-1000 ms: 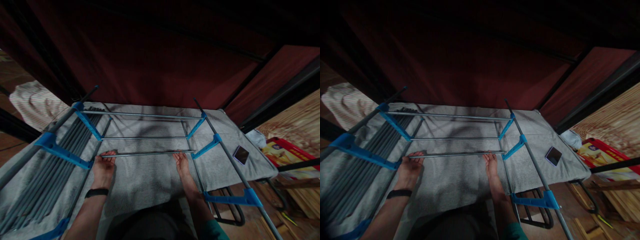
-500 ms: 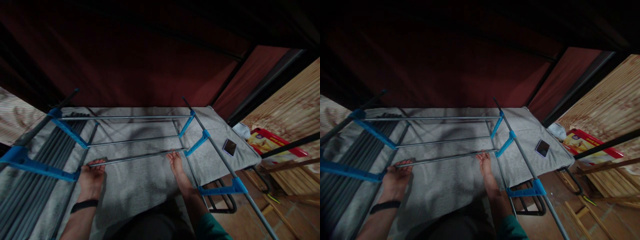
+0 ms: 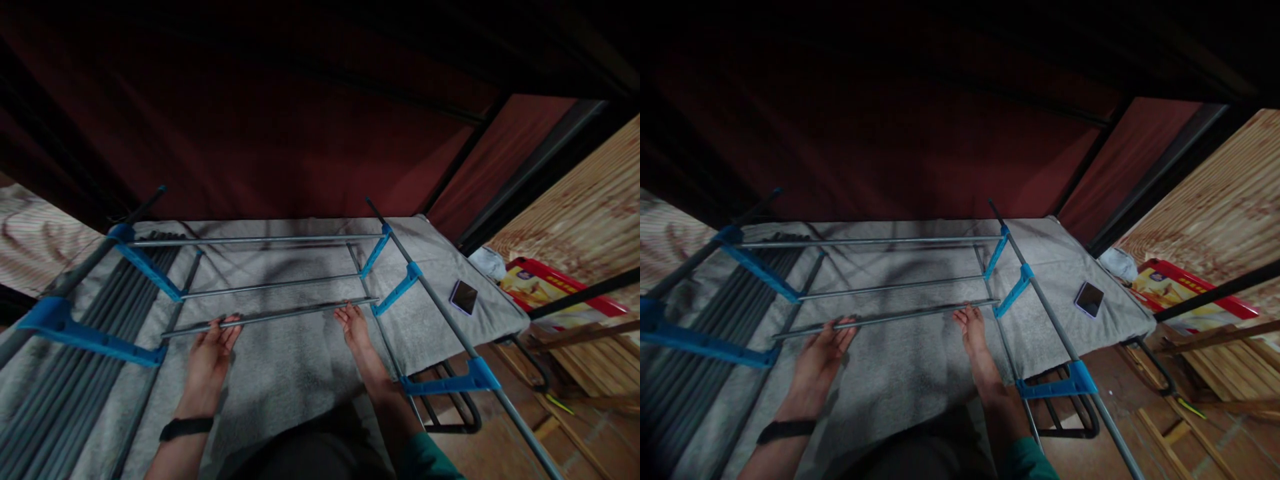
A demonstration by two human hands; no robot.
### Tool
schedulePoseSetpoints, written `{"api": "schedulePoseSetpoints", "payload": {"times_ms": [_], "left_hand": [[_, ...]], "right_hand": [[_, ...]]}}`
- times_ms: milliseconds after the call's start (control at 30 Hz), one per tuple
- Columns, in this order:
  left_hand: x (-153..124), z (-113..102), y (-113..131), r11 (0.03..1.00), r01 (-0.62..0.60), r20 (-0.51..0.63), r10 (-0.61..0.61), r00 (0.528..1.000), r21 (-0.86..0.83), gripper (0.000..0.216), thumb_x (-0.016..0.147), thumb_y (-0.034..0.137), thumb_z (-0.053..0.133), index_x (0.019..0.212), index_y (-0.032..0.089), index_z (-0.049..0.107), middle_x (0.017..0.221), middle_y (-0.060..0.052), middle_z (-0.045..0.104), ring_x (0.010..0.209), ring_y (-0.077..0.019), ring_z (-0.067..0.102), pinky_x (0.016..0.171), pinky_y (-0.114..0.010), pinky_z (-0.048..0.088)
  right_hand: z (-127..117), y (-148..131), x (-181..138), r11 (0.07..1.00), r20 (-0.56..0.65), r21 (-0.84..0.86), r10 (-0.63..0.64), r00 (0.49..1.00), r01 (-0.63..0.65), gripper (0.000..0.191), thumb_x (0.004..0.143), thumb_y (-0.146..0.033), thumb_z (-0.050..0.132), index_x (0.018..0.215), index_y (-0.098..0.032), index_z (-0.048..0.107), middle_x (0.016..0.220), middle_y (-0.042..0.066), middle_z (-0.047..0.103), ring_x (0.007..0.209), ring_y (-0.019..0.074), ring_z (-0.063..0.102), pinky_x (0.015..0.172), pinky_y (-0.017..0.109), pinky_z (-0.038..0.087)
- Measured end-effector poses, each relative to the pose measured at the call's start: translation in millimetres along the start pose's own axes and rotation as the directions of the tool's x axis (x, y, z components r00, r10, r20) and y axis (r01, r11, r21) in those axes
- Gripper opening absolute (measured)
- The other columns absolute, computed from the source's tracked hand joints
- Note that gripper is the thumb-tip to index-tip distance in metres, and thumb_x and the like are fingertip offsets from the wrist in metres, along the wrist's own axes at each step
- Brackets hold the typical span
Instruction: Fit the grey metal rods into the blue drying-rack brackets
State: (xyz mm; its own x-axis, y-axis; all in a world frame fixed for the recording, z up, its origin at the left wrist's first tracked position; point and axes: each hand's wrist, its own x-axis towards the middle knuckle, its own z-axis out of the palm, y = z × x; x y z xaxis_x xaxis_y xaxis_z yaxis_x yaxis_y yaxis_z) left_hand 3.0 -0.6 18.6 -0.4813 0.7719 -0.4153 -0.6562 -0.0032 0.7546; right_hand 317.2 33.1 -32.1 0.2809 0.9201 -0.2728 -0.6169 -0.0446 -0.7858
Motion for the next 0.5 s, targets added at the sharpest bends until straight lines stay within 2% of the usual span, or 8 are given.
{"api": "schedulePoseSetpoints", "payload": {"times_ms": [133,267,333,500], "left_hand": [[-17.0,20.1,-8.6,0.999,0.034,0.05,-0.035,0.998,0.009,0.014,0.089,0.007,0.054,0.082,0.017,0.062,0.086,-0.004,0.072,0.081,-0.0183,0.072,0.081,-0.039,0.062],[-30.8,39.1,-13.0,0.999,0.017,0.126,-0.023,0.992,0.049,0.008,0.088,0.01,0.058,0.084,0.017,0.06,0.085,-0.005,0.072,0.076,-0.0198,0.072,0.08,-0.041,0.06],[-36.4,46.1,-11.9,0.997,-0.028,0.175,0.014,0.984,0.078,0.003,0.088,0.015,0.061,0.089,0.017,0.061,0.089,-0.007,0.073,0.078,-0.0201,0.072,0.08,-0.04,0.06],[-48.2,56.7,4.3,0.97,-0.224,0.26,0.194,0.946,0.091,0.014,0.083,0.026,0.069,0.094,0.018,0.064,0.094,-0.008,0.072,0.082,-0.0215,0.07,0.078,-0.04,0.058]], "right_hand": [[1.0,-2.5,-1.6,0.999,0.014,0.023,0.039,0.999,-0.039,0.028,0.074,-0.037,0.08,0.078,-0.023,0.056,0.073,-0.002,0.068,0.075,0.0151,0.071,0.076,0.03,0.059],[-1.5,-4.6,1.2,0.996,-0.005,0.057,0.064,0.998,-0.064,0.026,0.074,-0.036,0.08,0.08,-0.022,0.058,0.076,0.0,0.07,0.076,0.0159,0.071,0.075,0.03,0.06],[-4.5,-5.5,3.6,0.995,-0.033,0.069,0.072,0.997,-0.07,0.024,0.075,-0.035,0.078,0.082,-0.022,0.06,0.077,0.001,0.071,0.077,0.016,0.071,0.075,0.03,0.06],[-11.5,-10.2,8.3,0.992,-0.071,0.105,0.079,0.994,-0.072,0.013,0.079,-0.029,0.071,0.081,-0.023,0.06,0.079,0.001,0.07,0.079,0.0154,0.071,0.08,0.03,0.061]]}}
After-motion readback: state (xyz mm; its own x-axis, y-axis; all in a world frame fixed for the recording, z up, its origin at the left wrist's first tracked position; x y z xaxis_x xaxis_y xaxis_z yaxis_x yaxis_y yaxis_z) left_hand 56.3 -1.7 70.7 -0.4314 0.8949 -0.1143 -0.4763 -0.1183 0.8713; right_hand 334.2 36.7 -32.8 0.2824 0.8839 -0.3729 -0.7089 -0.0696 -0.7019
